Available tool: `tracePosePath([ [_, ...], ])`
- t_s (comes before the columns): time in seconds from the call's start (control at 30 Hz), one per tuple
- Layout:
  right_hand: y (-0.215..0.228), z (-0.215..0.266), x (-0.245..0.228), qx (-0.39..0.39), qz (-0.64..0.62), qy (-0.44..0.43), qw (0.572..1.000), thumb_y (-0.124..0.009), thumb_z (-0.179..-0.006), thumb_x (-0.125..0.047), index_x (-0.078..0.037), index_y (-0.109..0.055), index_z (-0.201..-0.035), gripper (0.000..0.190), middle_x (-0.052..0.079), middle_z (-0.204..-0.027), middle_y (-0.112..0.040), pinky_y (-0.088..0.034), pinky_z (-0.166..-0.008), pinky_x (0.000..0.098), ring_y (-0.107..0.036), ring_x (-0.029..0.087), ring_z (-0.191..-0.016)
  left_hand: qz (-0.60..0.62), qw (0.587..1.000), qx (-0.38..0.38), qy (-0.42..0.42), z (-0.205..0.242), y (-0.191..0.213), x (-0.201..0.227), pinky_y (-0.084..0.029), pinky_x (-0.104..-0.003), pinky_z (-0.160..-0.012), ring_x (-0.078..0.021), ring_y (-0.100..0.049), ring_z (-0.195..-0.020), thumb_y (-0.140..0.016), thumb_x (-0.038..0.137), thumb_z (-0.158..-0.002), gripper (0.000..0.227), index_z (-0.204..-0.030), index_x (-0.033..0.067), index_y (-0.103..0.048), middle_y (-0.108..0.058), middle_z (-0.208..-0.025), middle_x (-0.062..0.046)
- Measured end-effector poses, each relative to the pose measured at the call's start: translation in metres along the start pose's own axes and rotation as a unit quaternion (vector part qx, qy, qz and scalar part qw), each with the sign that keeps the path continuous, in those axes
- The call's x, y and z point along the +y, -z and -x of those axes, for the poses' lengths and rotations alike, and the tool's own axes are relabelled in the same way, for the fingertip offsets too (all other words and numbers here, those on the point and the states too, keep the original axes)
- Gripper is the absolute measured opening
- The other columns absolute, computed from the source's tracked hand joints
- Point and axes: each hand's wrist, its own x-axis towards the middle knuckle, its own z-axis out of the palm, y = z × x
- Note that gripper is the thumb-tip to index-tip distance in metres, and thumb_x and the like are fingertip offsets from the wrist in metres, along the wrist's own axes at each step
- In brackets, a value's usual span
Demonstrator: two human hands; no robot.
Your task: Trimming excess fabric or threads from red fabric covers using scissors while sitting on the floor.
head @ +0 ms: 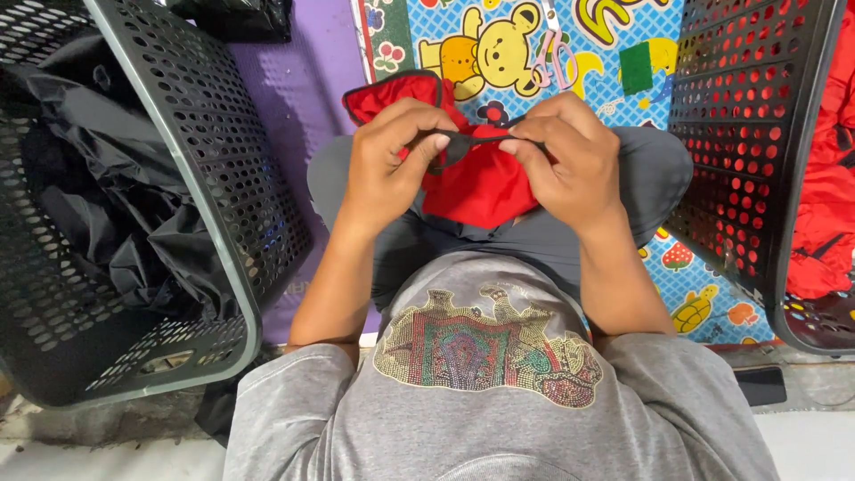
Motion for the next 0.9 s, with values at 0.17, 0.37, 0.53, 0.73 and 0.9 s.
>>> tracePosePath([
  [0.17,0.001,-0.013,-0.02,-0.041,0.018,-0.046,0.998,-0.074,-0.094,0.005,0.006,-0.072,-0.1,0.006,0.017,-0.098,-0.062,-0.051,-0.079,0.0434,-0.061,0.035,-0.088,0.016,0.995,-0.023,0.091,-0.004,0.001,0.014,-0.047,-0.036,-0.074,-0.0227,-0.059,-0.079,-0.062,-0.004,-0.096,0.01,-0.102,-0.0008,-0.068,-0.067,-0.092,-0.011],
  [0.37,-0.005,-0.023,-0.037,-0.054,-0.029,-0.077,0.995,-0.08,-0.083,0.009,0.006,-0.07,-0.103,0.022,0.016,-0.104,-0.064,-0.048,-0.089,0.0399,-0.058,0.031,-0.097,0.005,0.991,-0.047,0.121,-0.008,-0.003,0.025,-0.043,-0.028,-0.069,-0.0158,-0.053,-0.075,-0.064,-0.007,-0.089,0.01,-0.098,-0.0031,-0.065,-0.063,-0.09,-0.007],
  [0.53,-0.016,-0.022,-0.031,-0.04,-0.039,-0.086,0.995,-0.077,-0.084,0.012,0.005,-0.067,-0.097,0.018,0.015,-0.098,-0.065,-0.049,-0.083,0.0378,-0.059,0.028,-0.089,0.031,0.989,-0.049,0.132,-0.009,-0.012,0.015,-0.043,-0.029,-0.074,-0.0166,-0.053,-0.081,-0.066,-0.005,-0.089,0.009,-0.097,-0.0014,-0.065,-0.062,-0.092,-0.007],
  [0.73,-0.026,-0.012,-0.017,-0.012,-0.039,-0.104,0.994,-0.071,-0.088,0.012,0.005,-0.064,-0.098,0.015,0.015,-0.097,-0.063,-0.049,-0.081,0.0373,-0.058,0.028,-0.087,0.112,0.977,-0.035,0.177,0.002,-0.026,-0.011,-0.046,-0.029,-0.083,-0.017,-0.057,-0.09,-0.066,-0.005,-0.091,0.01,-0.1,-0.0015,-0.065,-0.065,-0.102,-0.009],
  [0.9,-0.04,-0.004,-0.01,0.001,-0.05,-0.116,0.992,-0.067,-0.091,0.011,0.005,-0.061,-0.098,0.012,0.015,-0.096,-0.061,-0.049,-0.078,0.0368,-0.058,0.028,-0.084,0.17,0.96,-0.011,0.221,0.018,-0.031,-0.031,-0.049,-0.029,-0.09,-0.0174,-0.061,-0.097,-0.066,-0.006,-0.093,0.01,-0.102,-0.0016,-0.065,-0.067,-0.111,-0.011],
])
